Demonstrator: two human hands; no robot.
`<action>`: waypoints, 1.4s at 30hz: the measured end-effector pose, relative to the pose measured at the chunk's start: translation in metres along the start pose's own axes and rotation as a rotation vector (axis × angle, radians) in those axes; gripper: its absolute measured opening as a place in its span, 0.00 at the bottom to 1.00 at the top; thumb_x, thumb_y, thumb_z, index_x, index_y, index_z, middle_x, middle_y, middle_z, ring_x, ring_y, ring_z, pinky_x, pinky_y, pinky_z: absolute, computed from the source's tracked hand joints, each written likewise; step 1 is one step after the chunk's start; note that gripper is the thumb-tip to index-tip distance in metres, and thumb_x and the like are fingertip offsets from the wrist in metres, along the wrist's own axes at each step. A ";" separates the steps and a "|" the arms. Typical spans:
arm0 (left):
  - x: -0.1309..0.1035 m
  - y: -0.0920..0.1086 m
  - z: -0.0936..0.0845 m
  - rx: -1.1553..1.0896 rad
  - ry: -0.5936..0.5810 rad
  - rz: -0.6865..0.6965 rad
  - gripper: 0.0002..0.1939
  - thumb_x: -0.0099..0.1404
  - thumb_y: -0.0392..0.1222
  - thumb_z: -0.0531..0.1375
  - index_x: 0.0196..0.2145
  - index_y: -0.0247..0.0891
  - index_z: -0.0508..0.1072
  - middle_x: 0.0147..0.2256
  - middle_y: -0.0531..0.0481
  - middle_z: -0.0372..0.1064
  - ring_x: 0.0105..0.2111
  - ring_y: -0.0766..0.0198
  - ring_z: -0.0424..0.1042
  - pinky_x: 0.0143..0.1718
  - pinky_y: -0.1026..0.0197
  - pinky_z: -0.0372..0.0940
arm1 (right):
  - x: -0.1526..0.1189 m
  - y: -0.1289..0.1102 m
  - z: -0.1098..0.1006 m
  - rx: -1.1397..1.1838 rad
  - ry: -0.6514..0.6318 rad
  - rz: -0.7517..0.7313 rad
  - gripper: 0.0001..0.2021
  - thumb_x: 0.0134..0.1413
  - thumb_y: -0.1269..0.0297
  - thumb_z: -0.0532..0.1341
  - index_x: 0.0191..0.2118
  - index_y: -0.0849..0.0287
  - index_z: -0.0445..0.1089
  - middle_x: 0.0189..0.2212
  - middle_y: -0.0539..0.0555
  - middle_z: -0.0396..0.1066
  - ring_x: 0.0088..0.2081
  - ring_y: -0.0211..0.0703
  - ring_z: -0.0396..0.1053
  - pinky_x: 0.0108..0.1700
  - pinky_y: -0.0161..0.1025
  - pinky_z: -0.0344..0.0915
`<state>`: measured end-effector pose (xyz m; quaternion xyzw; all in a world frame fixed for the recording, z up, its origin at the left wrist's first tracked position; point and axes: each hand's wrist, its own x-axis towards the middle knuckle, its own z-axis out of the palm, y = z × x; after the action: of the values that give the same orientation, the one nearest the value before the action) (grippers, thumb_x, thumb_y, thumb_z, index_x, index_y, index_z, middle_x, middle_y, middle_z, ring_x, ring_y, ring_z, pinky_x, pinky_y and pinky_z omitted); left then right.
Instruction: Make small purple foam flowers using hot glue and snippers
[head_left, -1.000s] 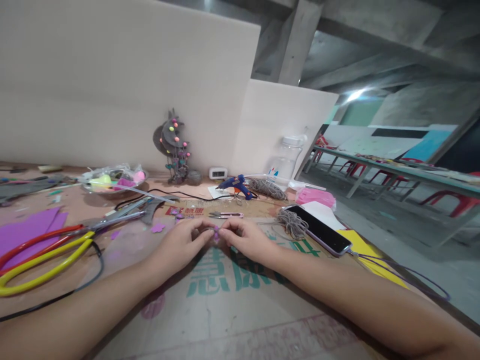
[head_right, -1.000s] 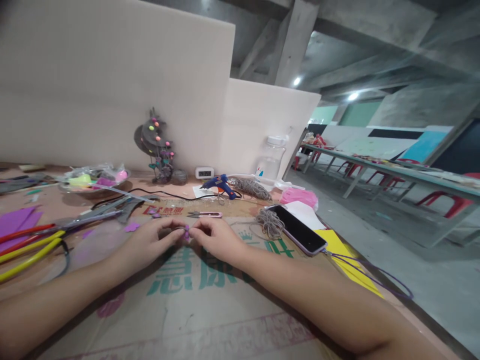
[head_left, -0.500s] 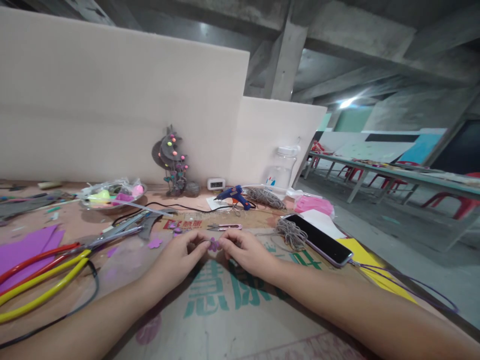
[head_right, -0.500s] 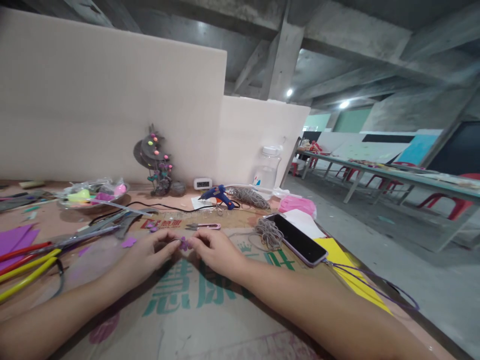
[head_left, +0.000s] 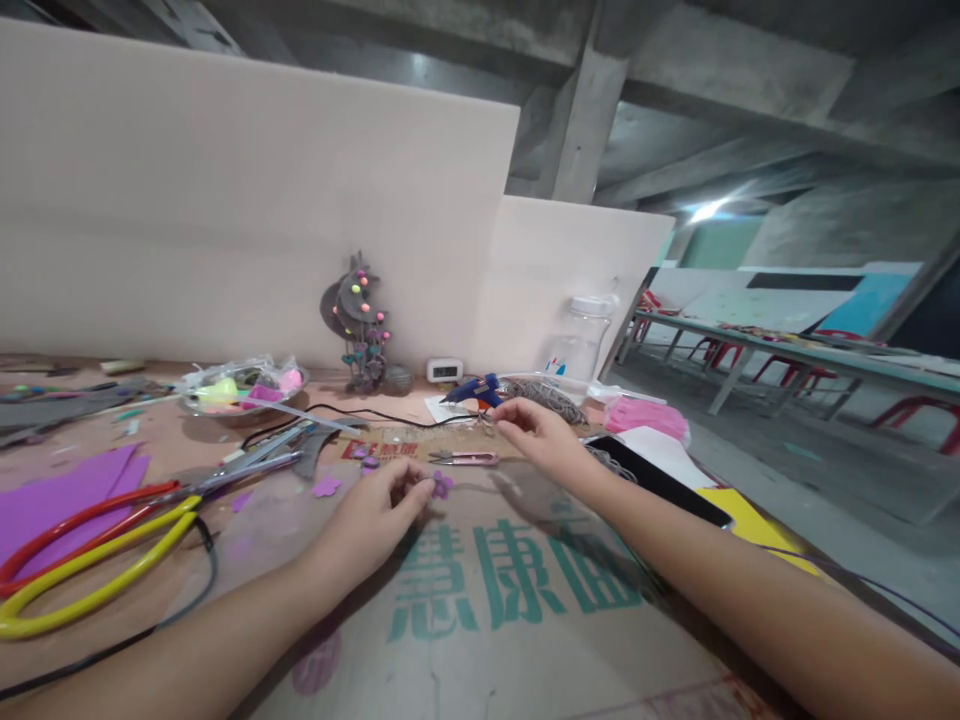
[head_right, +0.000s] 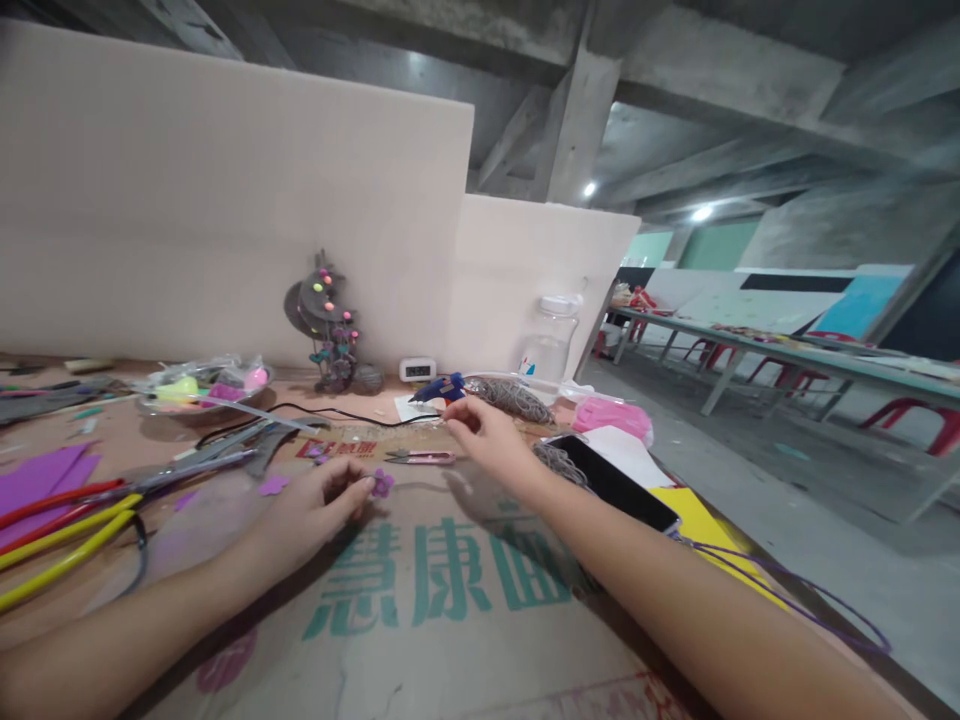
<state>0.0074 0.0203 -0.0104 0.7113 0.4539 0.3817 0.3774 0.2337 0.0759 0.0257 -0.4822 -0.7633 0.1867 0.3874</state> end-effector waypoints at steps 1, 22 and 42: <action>0.000 -0.001 0.000 0.003 0.003 0.001 0.11 0.63 0.47 0.51 0.32 0.38 0.67 0.24 0.54 0.67 0.26 0.65 0.67 0.28 0.64 0.58 | 0.006 0.010 -0.004 -0.036 0.017 0.008 0.09 0.52 0.63 0.55 0.37 0.61 0.66 0.32 0.52 0.69 0.33 0.38 0.66 0.38 0.37 0.63; 0.001 0.001 -0.001 -0.007 0.004 0.006 0.10 0.62 0.45 0.51 0.33 0.37 0.68 0.26 0.52 0.69 0.27 0.63 0.68 0.28 0.64 0.60 | 0.071 0.081 -0.002 -0.258 -0.046 0.127 0.22 0.48 0.67 0.59 0.52 0.65 0.63 0.48 0.60 0.69 0.45 0.46 0.69 0.47 0.39 0.64; 0.001 -0.003 -0.001 0.008 -0.012 0.005 0.10 0.62 0.45 0.51 0.33 0.38 0.68 0.26 0.52 0.69 0.27 0.64 0.68 0.29 0.64 0.59 | 0.075 0.049 0.006 -0.201 0.079 0.212 0.12 0.48 0.60 0.58 0.33 0.64 0.71 0.23 0.57 0.72 0.27 0.43 0.69 0.30 0.35 0.62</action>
<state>0.0054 0.0229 -0.0126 0.7164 0.4512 0.3764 0.3762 0.2400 0.1651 0.0204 -0.6034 -0.7071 0.1302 0.3450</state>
